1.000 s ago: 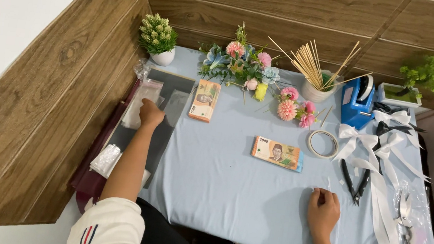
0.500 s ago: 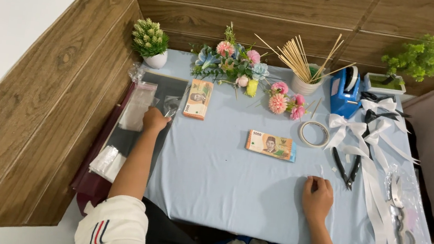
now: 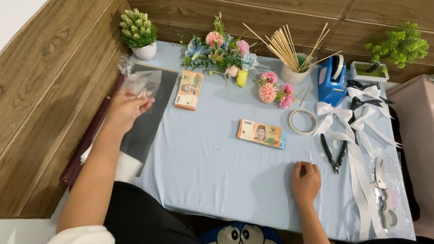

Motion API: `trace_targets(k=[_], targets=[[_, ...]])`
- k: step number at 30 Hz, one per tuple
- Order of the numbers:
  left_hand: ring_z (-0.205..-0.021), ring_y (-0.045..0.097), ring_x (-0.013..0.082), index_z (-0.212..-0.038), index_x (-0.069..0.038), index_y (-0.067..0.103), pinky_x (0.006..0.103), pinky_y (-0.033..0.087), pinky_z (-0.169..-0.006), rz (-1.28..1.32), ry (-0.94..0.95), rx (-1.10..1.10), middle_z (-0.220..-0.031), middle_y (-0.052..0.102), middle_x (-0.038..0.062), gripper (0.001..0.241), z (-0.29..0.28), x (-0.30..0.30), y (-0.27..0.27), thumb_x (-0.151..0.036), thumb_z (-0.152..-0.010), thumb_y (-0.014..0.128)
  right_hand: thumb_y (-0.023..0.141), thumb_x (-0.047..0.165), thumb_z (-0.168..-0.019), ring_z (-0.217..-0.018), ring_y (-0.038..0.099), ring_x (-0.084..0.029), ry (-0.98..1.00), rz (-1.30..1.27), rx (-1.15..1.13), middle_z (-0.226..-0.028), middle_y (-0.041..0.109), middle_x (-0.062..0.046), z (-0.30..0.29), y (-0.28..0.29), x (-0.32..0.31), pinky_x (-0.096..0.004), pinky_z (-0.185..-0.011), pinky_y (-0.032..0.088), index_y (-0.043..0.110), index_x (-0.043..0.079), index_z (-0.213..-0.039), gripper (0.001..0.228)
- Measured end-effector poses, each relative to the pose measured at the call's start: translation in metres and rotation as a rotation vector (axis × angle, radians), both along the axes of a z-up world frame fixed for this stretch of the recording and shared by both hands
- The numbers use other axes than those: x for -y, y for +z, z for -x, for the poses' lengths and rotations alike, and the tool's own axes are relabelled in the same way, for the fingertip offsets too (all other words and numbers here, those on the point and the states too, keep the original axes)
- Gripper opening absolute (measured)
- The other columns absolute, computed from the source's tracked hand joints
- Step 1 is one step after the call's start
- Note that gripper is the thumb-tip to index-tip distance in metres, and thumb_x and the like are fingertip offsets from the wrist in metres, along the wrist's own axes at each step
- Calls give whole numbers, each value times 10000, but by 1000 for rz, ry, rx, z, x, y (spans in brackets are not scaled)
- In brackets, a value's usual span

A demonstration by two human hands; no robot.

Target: The person wraps individual banknotes in clear plastic sleeves and secures them with adhesive tape, handling the currency and plastic by hand.

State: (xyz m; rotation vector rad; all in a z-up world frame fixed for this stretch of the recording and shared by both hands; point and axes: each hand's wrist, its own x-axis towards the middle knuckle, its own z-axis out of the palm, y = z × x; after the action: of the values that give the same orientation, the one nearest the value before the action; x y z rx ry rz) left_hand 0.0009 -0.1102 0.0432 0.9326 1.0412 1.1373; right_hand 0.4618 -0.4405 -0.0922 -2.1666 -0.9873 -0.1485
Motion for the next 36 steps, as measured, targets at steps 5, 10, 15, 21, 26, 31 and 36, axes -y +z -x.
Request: trace_targets(k=[5,10,15,21,26,31,36], targets=[[-1022,732,273,-1437,-233,350,232,662,-762,50,-285,73,-1383,555,145,689,-36,134,73,113,-895,597,690,181,-980,-800,665,-324,0,-36,-28,-812,625,-94,1,1,2,-409,-722,543,715,94,-943,98],[-1075,701,245,-1450,-140,524,308,648,-819,-40,-520,-3,-1464,519,87,593,-92,208,82,-3,-889,657,698,180,-991,-789,669,-309,-12,-84,-48,-796,638,-78,-5,-7,2,-394,-711,544,714,110,-956,80],[-1111,718,278,-1348,-72,629,380,612,-935,-265,-669,-39,-1345,649,154,439,-153,239,76,-93,-922,732,579,228,-1082,-911,685,-238,164,-224,-742,-942,756,-158,19,68,4,-335,-838,540,724,88,-1164,218],[-909,731,80,-1192,-208,721,203,573,-759,-419,-601,-340,-1106,790,-15,278,-202,241,31,-69,-955,678,559,64,-988,-965,726,-285,750,-343,-1248,-1130,678,-213,71,171,13,-384,-891,597,195,153,-1615,731],[-900,716,151,-1432,-120,358,253,573,-817,-178,-635,-76,-1164,740,164,617,-199,250,-20,7,-910,661,671,-122,-874,-826,704,-198,703,-283,-1026,-945,670,-136,69,122,8,-316,-793,622,445,92,-1509,707],[-924,753,148,-1357,-37,589,215,589,-797,115,-604,-39,-1091,764,115,460,-197,247,-45,-113,-926,733,745,-90,-861,-826,735,-206,655,-198,-1033,-921,701,-119,74,97,12,-325,-801,635,690,55,-1300,466],[-855,726,121,-1100,-122,781,229,565,-762,104,-559,-209,-981,784,77,186,-203,249,-30,-168,-922,748,827,124,-836,-964,667,-312,598,-145,-283,-1198,610,-141,89,119,13,-429,-873,567,784,166,-1142,311]])
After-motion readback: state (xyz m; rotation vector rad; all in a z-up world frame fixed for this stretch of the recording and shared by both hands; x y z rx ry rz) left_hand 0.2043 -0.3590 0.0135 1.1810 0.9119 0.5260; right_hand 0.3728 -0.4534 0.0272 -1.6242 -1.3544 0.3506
